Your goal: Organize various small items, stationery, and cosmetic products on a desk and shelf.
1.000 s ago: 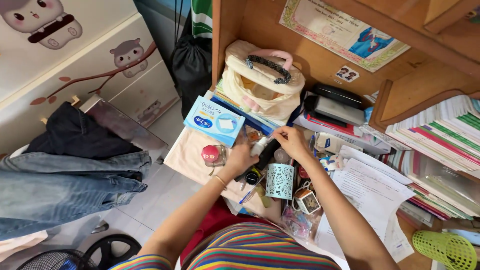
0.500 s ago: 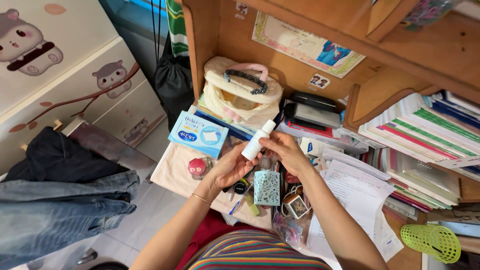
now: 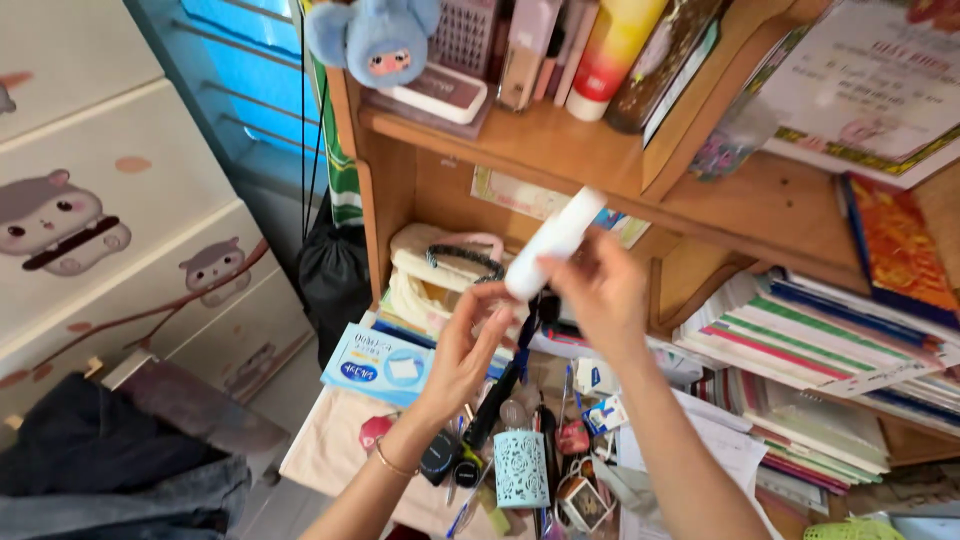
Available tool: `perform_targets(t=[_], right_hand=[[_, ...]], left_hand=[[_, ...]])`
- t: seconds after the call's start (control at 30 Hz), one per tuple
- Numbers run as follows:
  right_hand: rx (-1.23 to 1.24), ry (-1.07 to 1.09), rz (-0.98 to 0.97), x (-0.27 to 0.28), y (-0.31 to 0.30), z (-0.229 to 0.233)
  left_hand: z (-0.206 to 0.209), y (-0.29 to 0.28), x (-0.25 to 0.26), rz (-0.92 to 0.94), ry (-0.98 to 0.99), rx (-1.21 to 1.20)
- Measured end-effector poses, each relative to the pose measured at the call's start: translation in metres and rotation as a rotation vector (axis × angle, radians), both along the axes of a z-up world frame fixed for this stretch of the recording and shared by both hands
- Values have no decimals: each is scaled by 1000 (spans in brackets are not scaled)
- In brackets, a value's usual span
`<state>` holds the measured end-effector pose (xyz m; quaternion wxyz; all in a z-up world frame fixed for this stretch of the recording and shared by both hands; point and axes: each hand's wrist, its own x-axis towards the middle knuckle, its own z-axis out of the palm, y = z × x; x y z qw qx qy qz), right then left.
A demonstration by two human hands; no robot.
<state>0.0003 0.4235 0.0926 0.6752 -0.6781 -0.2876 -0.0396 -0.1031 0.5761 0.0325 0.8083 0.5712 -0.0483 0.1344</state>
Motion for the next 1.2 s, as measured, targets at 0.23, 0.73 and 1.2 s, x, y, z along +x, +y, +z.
perform_targets(t=[0.23, 0.73, 1.2], right_hand=[[-118, -496, -315, 97, 47, 96], [-383, -776, -412, 128, 47, 56], [-966, -169, 165, -10, -67, -249]], left_hand=[[88, 18, 30, 461, -396, 724], [46, 45, 32, 429, -314, 660], [-251, 6, -26, 97, 174, 865]])
